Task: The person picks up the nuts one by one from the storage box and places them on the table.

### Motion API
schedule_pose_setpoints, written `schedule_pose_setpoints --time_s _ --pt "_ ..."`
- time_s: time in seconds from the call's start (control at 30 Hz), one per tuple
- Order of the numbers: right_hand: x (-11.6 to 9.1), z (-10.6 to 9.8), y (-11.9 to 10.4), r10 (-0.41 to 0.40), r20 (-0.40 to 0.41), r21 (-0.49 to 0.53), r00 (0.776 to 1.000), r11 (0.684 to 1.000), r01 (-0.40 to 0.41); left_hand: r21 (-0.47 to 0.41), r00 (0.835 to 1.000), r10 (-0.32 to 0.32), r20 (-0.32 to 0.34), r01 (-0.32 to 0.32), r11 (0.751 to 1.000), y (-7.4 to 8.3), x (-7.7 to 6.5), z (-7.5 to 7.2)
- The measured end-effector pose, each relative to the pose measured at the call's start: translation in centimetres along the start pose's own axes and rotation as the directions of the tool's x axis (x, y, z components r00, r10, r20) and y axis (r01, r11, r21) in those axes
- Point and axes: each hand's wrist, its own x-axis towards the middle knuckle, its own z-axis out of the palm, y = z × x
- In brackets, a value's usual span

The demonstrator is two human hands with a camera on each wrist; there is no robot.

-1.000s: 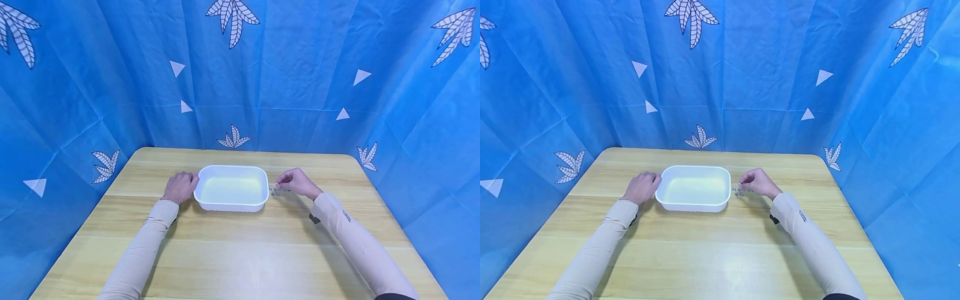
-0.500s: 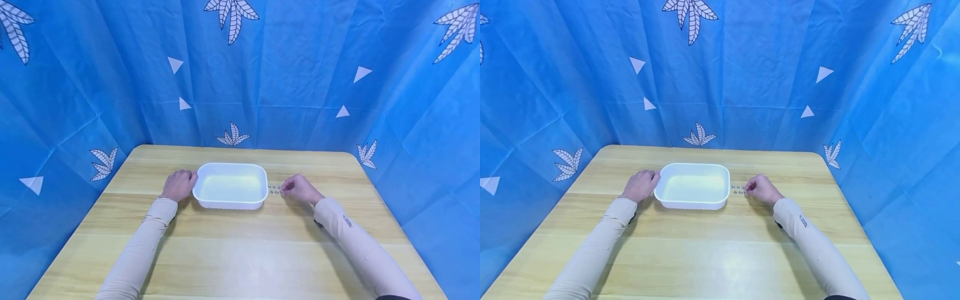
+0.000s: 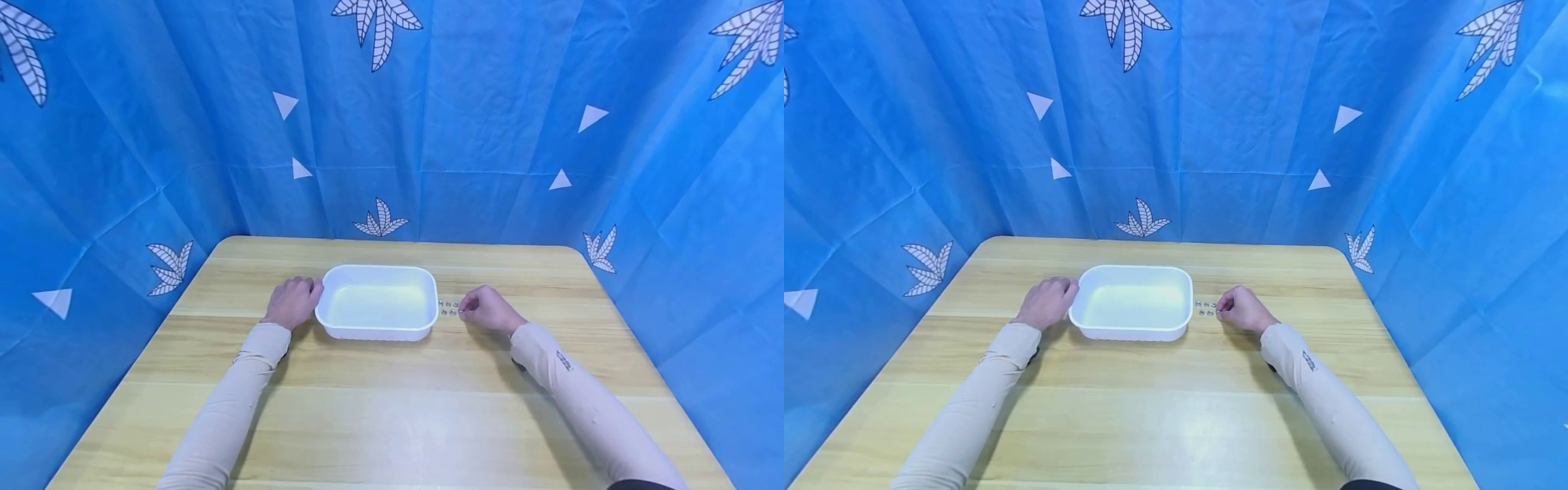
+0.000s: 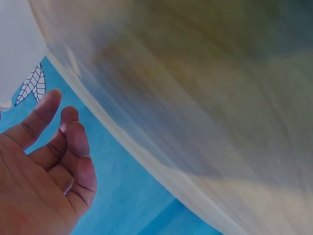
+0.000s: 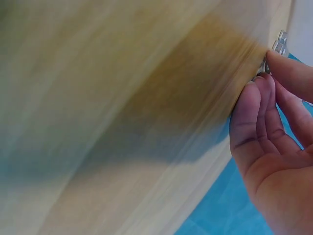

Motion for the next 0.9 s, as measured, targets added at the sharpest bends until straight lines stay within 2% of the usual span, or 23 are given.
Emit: schedule_pose_setpoints --time_s 0.27,0.67,0.8,0.9 --pt "-0.23 0.02 -0.16 0.018 -0.008 -0.007 1.0 1.0 -0.018 -0.005 1.0 0.002 0.006 -0.002 1.0 -0.18 0.01 0.13" --pt "-0.03 0.41 -0.41 0.03 -0.014 0.035 0.999 0.999 -0.03 0.0 1.0 0.007 -0.001 -0.007 1.0 -0.53 0.19 0.0" --pt "-0.11 0.48 -0.33 0.041 -0.011 0.051 0.999 0.998 -0.041 0.015 0.999 0.014 -0.03 -0.013 1.0 -0.5 0.16 0.14" --pt "-0.36 0.18 -0.37 0.082 -0.026 0.053 0.996 0.995 -0.081 0.072 0.995 0.048 -0.087 -0.041 0.997 -0.41 0.22 0.22"
